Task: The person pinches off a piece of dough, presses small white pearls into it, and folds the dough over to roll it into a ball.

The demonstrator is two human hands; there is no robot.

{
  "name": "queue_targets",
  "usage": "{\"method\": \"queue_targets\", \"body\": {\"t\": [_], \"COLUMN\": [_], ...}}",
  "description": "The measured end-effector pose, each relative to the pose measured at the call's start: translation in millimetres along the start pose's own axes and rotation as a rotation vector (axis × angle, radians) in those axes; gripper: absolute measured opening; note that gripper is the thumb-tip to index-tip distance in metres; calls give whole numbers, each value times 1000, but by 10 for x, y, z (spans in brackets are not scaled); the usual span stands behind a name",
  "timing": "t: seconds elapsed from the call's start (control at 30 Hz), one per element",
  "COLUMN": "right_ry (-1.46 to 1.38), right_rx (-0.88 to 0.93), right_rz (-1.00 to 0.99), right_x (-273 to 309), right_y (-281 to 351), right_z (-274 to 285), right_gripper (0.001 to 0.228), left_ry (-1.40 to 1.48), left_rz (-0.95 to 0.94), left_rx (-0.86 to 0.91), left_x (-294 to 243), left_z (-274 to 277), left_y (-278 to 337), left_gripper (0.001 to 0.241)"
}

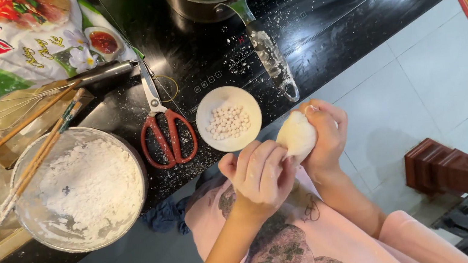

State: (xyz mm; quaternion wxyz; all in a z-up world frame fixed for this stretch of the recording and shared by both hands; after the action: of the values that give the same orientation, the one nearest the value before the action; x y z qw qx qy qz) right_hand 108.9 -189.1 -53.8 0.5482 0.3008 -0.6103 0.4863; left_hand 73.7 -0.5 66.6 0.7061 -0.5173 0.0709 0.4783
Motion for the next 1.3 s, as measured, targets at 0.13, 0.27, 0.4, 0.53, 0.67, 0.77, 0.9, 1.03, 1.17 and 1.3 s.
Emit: {"method": "queue_targets", "body": {"t": [0.13, 0.27, 0.4, 0.53, 0.67, 0.77, 0.9, 1.03, 1.17, 1.3], "right_ry": [-374, -398, -405, -474, -507, -500, -574, -508, -495, -495], "right_rx": [-153, -78, -109, 32, -177, -277, -156, -141, -105, -69], "right_rz": [-337, -293, -326, -328, -500, -533, -479, -478, -462, -457], "right_x": [-42, 144, 278, 161, 174, 193, 105, 152, 142, 84], "right_y": [-59, -152, -205, -180, -308, -349, -336, -367, -401, -434], "right_z": [30, 30, 18, -19, 140, 269, 213, 150, 132, 130], "right_gripper": [9, 9, 10, 31, 17, 15, 18, 19, 22, 23], "left_ry": [96, 527, 1002, 1273, 1322, 1241, 1275, 1262, 1145, 1088], "left_rz": [45, 314, 604, 711, 831, 823, 750, 835, 810, 828], "left_rx": [44, 82, 60, -10, -251, -313, -220, -203, -246, -252], "left_x": [19, 230, 469, 611, 1015, 1141, 1155, 1186, 1210, 1245], "left_z": [-24, -162, -387, -478, -192, 3, -39, -139, -110, -113], "left_y": [51, 216, 461, 617, 665, 630, 588, 667, 653, 626], "left_gripper": [27, 17, 8, 8, 8, 12, 22, 17, 6, 9]}}
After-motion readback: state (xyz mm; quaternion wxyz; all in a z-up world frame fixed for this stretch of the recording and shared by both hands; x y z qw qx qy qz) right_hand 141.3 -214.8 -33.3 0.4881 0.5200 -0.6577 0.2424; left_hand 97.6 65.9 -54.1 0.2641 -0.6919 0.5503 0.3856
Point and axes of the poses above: each hand's wrist, its own y-axis away from the middle knuckle, its own z-axis out of the back of the hand, x = y × z, the point moved 10 cm from there along -y, towards the middle knuckle, and after that the axes turned 3 degrees about y, right-handed, at the moved point
